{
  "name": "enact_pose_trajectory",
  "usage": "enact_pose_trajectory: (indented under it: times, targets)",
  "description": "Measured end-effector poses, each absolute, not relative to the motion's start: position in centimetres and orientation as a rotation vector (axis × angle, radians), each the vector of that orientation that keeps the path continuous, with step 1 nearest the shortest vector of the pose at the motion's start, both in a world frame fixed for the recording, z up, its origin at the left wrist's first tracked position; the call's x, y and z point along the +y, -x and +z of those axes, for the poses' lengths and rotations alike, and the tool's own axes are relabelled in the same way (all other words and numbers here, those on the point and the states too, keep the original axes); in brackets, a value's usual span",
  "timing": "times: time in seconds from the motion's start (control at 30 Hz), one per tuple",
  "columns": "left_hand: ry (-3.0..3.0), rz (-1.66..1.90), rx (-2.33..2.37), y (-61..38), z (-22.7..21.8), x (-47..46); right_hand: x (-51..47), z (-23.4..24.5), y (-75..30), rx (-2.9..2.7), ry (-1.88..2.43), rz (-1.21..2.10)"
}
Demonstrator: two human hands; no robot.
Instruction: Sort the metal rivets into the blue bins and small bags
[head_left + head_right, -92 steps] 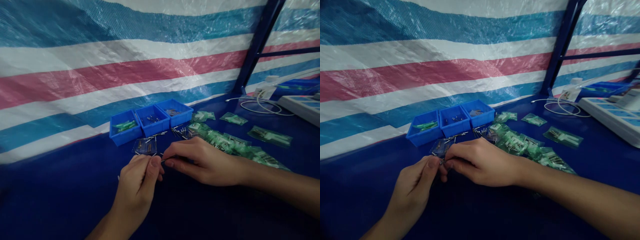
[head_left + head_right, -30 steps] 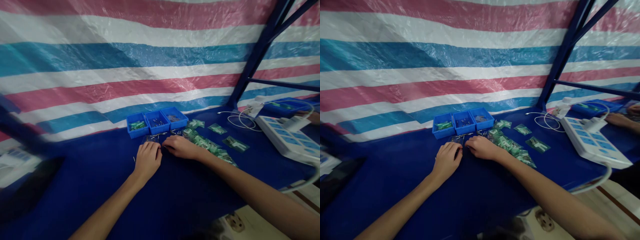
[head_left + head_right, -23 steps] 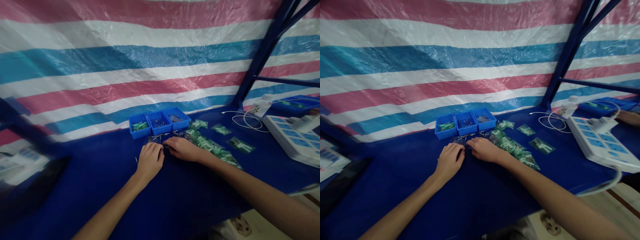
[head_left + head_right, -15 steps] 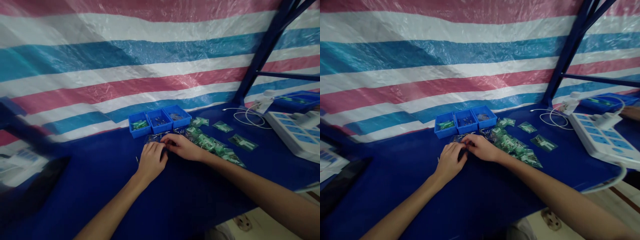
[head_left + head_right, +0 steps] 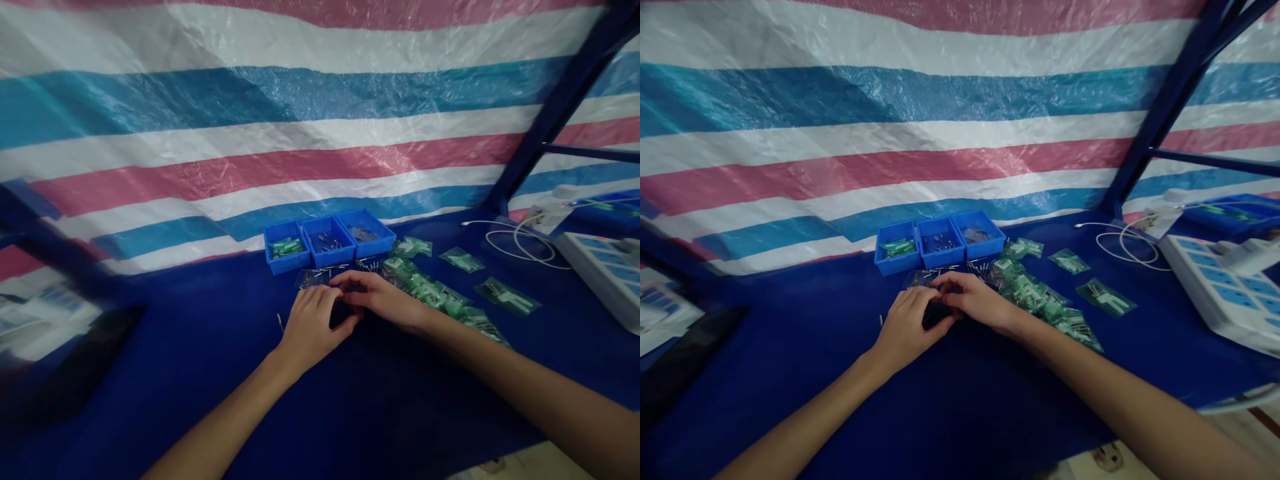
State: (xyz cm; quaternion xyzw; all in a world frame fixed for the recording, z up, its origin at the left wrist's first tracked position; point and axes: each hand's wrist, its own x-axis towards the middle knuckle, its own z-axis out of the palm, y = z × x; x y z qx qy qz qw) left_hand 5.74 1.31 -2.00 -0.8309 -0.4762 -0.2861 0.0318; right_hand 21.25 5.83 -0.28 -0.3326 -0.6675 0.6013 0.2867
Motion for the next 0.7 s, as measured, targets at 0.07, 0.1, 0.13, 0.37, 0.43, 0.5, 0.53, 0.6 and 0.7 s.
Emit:
enact_pose_trajectory:
  times: [0.07, 0.1, 0.13, 0.37, 0.43, 0.5, 0.53, 0.6, 0.7]
  targets:
    - [2.573, -0.878, -1.465, -5.75, -2.03, 1.33, 5.87, -0.23, -21.30, -1.767, 0.896, 1.629]
    - [2.577, -0.875, -1.466, -5.76, -2.05, 1.34, 5.87, -0.22, -21.31, -1.759, 0.897, 1.641]
    - [2.578, -0.872, -1.467, -5.77, -2.08, 1.35, 5.86, -0.22, -21.31, -1.751, 0.897, 1.653]
    - [2.580, -0.874, -1.455, -5.72, -2.29, 1.19, 5.66, -0.27, -21.21, -1.673, 0.876, 1.720]
    - [2.579, -0.883, -1.441, -5.65, -2.25, 1.11, 5.69, -0.33, -21.13, -1.651, 0.867, 1.738]
    - [2.583, -0.891, -1.428, -5.57, -2.18, 1.09, 5.77, -0.46, -21.03, -1.631, 0.864, 1.755]
    - [2.587, -0.895, -1.421, -5.54, -2.16, 1.10, 5.81, -0.54, -20.98, -1.620, 0.863, 1.760]
    - [2.603, -0.903, -1.407, -5.51, -2.14, 1.14, 5.89, -0.74, -20.93, -1.598, 0.865, 1.763]
    - [2.639, -0.914, -1.387, -5.52, -2.19, 1.21, 6.03, -0.94, -20.93, -1.571, 0.872, 1.760]
